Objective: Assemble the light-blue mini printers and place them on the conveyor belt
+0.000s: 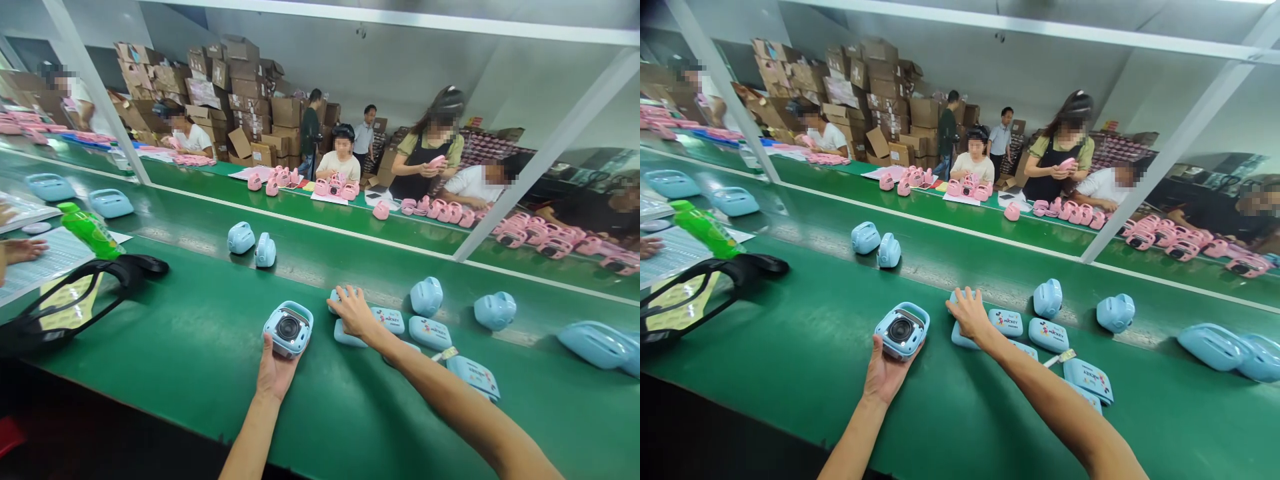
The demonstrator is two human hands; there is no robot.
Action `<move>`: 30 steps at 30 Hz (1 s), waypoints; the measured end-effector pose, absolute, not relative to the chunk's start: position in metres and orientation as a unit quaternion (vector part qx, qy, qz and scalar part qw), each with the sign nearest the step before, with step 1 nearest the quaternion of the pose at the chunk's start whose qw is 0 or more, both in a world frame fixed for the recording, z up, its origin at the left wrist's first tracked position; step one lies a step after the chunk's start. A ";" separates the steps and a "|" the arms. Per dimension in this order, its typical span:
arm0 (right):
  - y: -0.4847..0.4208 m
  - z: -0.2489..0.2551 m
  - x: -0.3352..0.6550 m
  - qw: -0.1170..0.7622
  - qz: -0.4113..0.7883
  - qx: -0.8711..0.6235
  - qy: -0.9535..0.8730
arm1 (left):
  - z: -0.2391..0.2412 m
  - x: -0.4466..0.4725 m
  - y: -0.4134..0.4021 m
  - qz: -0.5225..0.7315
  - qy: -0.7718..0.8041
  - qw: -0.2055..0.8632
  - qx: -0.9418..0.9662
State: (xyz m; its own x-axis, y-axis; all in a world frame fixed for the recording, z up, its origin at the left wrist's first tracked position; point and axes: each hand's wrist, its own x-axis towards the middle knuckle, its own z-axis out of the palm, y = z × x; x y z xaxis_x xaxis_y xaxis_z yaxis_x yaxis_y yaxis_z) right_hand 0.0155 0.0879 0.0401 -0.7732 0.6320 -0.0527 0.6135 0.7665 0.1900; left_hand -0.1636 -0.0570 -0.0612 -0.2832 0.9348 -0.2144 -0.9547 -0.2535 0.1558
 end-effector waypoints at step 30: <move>0.022 0.034 -0.017 -0.262 -0.382 0.181 0.867 | 0.017 -0.160 -0.072 0.744 0.404 0.530 0.051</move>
State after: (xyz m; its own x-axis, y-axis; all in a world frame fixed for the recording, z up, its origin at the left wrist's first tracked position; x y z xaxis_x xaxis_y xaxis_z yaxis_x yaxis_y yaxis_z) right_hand -0.0165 0.0223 0.0336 -0.7968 0.5146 0.3167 0.1131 0.6419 -0.7584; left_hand -0.1595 -0.0723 0.0171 -0.4336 0.8297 -0.3515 -0.7472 -0.1130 0.6549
